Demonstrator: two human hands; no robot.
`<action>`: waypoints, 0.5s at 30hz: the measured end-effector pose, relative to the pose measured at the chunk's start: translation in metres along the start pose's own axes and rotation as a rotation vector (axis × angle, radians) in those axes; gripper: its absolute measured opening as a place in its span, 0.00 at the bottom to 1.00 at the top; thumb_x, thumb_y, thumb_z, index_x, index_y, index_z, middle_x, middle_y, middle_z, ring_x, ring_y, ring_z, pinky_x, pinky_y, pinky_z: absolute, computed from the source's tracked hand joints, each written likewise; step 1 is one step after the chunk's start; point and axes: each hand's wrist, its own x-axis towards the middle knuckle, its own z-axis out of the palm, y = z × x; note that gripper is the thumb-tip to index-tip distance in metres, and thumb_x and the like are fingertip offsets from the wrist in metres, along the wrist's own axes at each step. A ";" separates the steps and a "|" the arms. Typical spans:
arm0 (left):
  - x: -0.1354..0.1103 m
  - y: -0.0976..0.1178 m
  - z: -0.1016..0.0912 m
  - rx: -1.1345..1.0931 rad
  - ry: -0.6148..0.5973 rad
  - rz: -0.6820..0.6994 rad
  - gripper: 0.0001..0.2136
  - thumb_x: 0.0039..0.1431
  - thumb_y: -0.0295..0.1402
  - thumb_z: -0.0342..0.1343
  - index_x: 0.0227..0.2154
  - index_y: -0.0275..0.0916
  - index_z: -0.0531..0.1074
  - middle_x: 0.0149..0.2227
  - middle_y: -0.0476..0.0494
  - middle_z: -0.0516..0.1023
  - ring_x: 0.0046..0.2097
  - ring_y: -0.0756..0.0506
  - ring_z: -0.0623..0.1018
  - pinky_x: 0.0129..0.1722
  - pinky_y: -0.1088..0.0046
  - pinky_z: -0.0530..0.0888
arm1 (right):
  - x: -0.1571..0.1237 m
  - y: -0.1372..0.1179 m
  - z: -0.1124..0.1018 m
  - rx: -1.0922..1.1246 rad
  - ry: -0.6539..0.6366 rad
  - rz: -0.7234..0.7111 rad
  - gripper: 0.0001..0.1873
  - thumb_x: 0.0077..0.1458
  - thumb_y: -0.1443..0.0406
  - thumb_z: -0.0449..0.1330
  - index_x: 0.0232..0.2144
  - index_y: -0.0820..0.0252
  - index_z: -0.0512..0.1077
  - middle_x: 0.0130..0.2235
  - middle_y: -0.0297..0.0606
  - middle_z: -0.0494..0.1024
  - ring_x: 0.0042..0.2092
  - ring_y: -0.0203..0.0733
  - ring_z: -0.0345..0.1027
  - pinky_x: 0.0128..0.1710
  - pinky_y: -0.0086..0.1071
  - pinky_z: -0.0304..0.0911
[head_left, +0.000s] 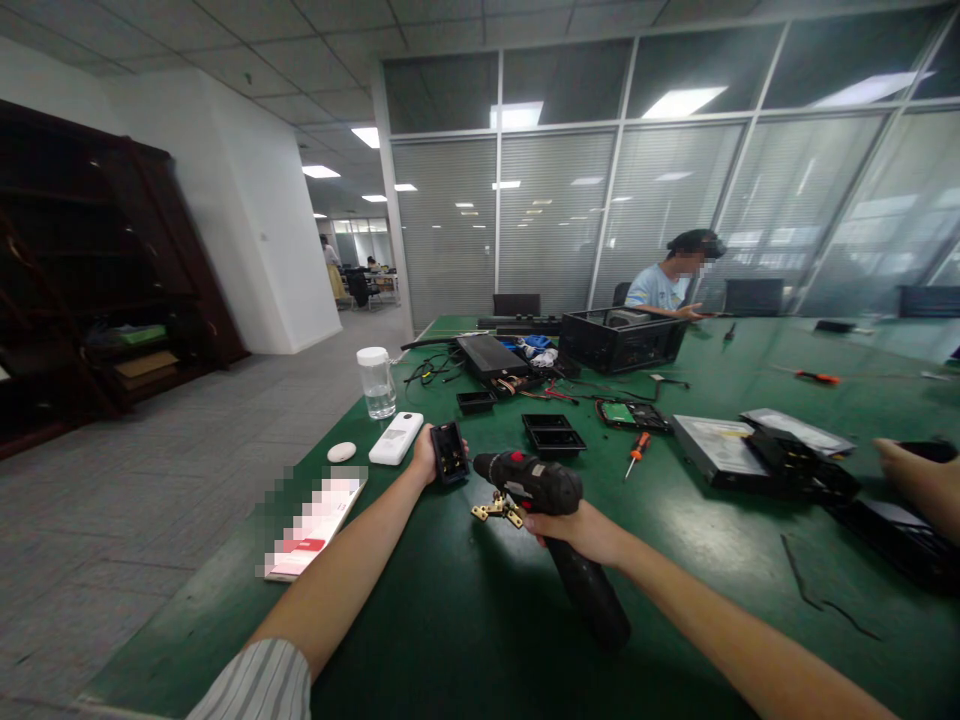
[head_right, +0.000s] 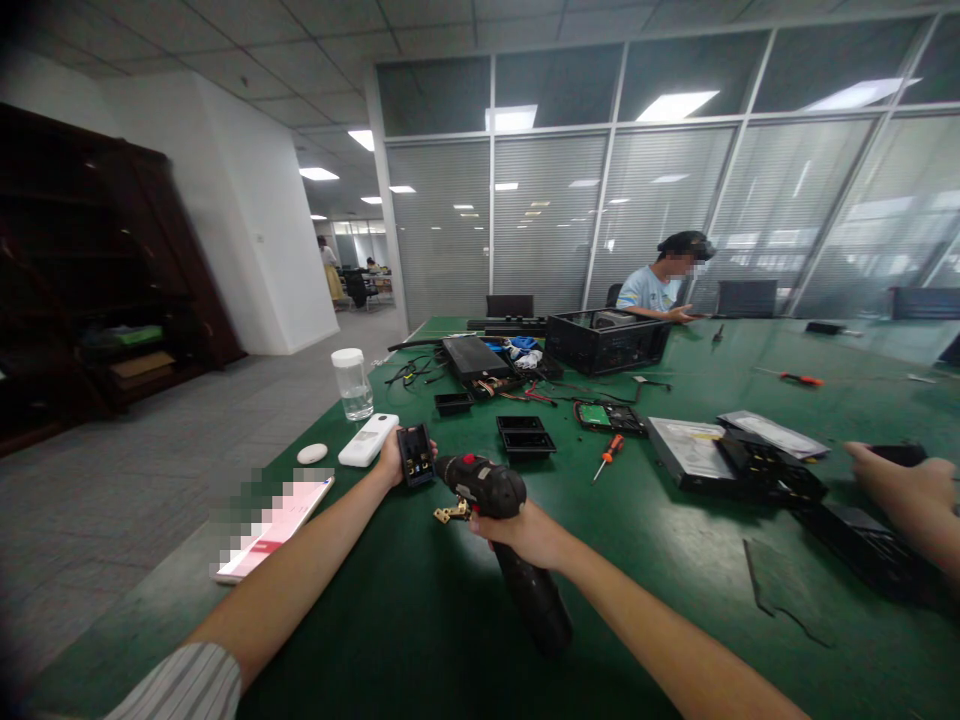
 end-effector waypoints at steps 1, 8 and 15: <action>0.000 0.000 0.000 -0.005 0.001 -0.007 0.24 0.59 0.41 0.38 0.34 0.28 0.75 0.25 0.32 0.78 0.26 0.38 0.78 0.27 0.62 0.74 | 0.000 0.000 0.000 -0.001 0.001 0.001 0.18 0.51 0.52 0.62 0.31 0.61 0.68 0.26 0.31 0.67 0.28 0.36 0.60 0.29 0.30 0.57; 0.000 0.000 0.000 -0.003 0.002 0.001 0.23 0.59 0.41 0.38 0.31 0.29 0.75 0.24 0.31 0.78 0.26 0.37 0.78 0.27 0.60 0.74 | 0.000 -0.001 0.000 -0.021 0.007 0.011 0.17 0.51 0.53 0.62 0.30 0.62 0.69 0.25 0.32 0.68 0.28 0.36 0.60 0.29 0.30 0.57; 0.000 0.000 0.000 0.003 0.002 -0.019 0.24 0.59 0.41 0.38 0.32 0.28 0.75 0.24 0.30 0.78 0.25 0.37 0.78 0.26 0.60 0.74 | 0.000 -0.001 0.000 -0.007 0.001 0.016 0.16 0.52 0.54 0.62 0.31 0.61 0.69 0.26 0.32 0.68 0.29 0.36 0.61 0.30 0.30 0.58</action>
